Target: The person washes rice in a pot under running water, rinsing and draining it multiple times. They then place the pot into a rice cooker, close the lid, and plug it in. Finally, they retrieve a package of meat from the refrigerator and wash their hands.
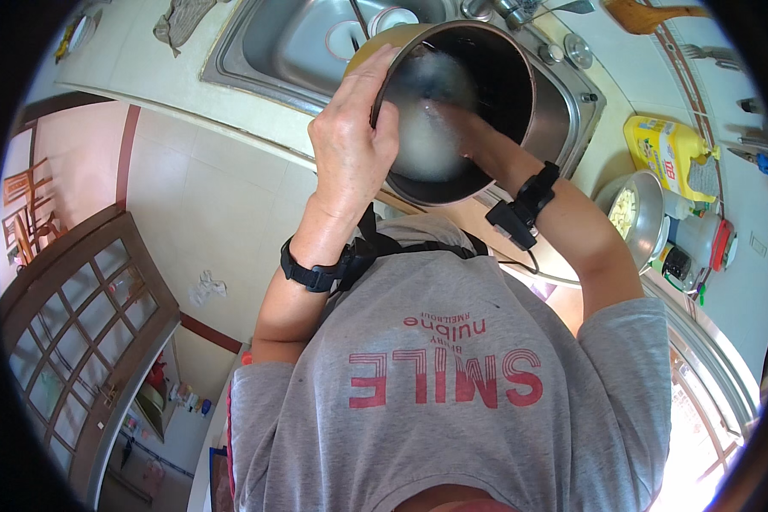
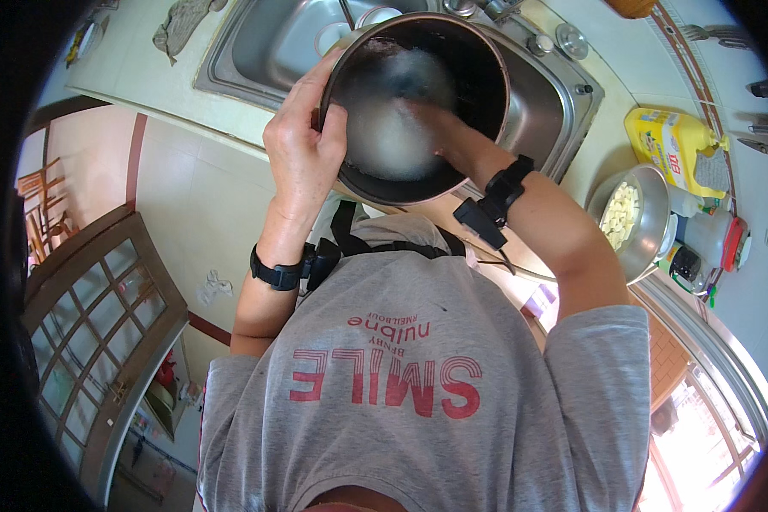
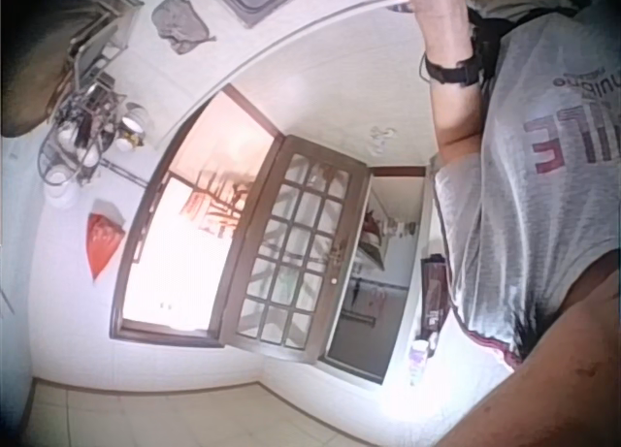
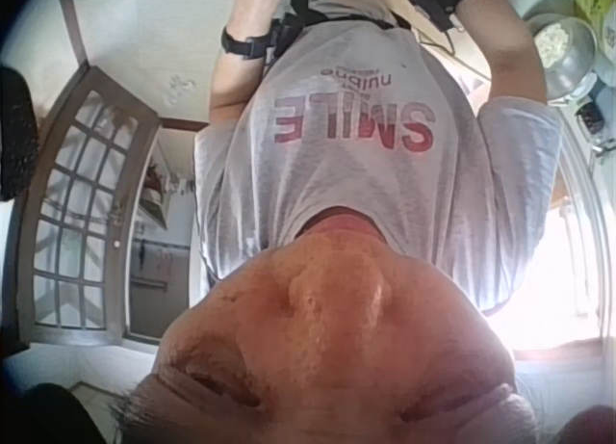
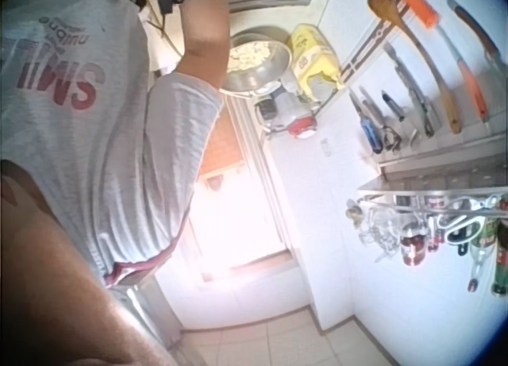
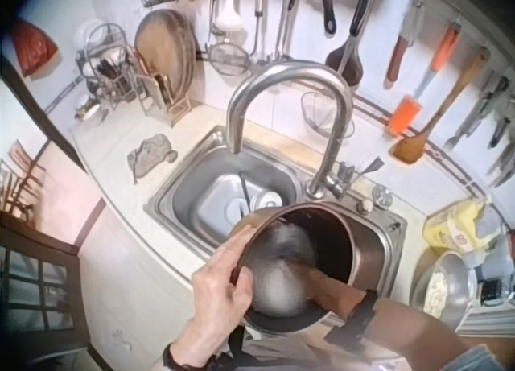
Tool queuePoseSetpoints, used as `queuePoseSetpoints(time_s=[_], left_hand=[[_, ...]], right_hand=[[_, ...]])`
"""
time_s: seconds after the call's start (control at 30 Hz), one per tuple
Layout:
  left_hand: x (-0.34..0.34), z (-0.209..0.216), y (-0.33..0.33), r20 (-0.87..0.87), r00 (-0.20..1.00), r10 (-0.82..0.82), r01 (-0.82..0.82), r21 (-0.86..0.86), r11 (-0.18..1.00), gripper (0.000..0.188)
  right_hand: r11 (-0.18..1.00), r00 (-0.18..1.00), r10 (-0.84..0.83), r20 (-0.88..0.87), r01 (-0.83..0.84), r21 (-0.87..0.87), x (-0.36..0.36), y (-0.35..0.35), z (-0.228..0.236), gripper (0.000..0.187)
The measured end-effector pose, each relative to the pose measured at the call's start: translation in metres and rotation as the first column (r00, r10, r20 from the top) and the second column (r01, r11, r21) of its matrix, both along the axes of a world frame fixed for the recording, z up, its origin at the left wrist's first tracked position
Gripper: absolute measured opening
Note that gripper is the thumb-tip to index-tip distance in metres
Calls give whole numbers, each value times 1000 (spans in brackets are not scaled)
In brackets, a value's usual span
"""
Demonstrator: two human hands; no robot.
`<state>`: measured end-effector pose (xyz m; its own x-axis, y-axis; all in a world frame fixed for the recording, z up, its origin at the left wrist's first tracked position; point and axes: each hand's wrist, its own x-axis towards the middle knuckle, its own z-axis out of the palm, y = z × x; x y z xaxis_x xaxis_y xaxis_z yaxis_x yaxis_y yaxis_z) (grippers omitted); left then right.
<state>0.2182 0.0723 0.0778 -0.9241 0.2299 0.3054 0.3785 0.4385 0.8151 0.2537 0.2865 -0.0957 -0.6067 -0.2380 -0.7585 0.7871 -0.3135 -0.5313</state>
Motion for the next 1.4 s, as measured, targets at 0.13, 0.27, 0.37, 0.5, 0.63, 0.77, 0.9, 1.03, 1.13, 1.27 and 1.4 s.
queuePoseSetpoints(time_s=[0.13,0.27,0.37,0.5,0.63,0.77,0.9,1.03,1.13,1.27,1.4], left_hand=[[2,2,1,-4,1000,-11,11,-12,1000,47],[3,2,1,-4,1000,0,0,-13,1000,47],[0,-1,-2,21,1000,18,-18,-7,1000,46],[-2,-6,-8,77,996,38,-39,17,999,46],[-1,-8,-10,150,988,41,-46,27,999,47],[-2,-8,-8,66,997,39,-41,40,998,47],[-2,-7,-8,74,997,36,-37,21,999,47],[-1,-6,-8,100,994,32,-33,7,999,48],[-1,-6,-6,39,999,15,-16,15,1000,47],[-1,-6,-4,22,1000,-11,11,27,1000,46],[-1,-5,-4,5,1000,-28,28,14,1000,46]], right_hand=[[897,983,-144,-112,82,-434,-7,-58,8,24],[852,942,-274,-192,145,-504,-27,-89,46,24],[737,913,-408,19,342,-583,-40,-88,62,25],[560,942,-329,-69,136,-817,-54,-62,46,26],[703,921,-378,-95,219,-677,-51,-37,29,33],[949,926,-294,-238,252,-192,-40,-22,45,42],[963,935,-187,-300,234,130,-47,-27,66,54],[883,964,24,-264,103,458,-56,-25,77,59],[759,917,325,-232,-107,642,-52,-17,82,57],[211,516,835,-194,25,977,-23,-21,83,54],[-45,143,990,16,199,979,-3,-23,79,43]])
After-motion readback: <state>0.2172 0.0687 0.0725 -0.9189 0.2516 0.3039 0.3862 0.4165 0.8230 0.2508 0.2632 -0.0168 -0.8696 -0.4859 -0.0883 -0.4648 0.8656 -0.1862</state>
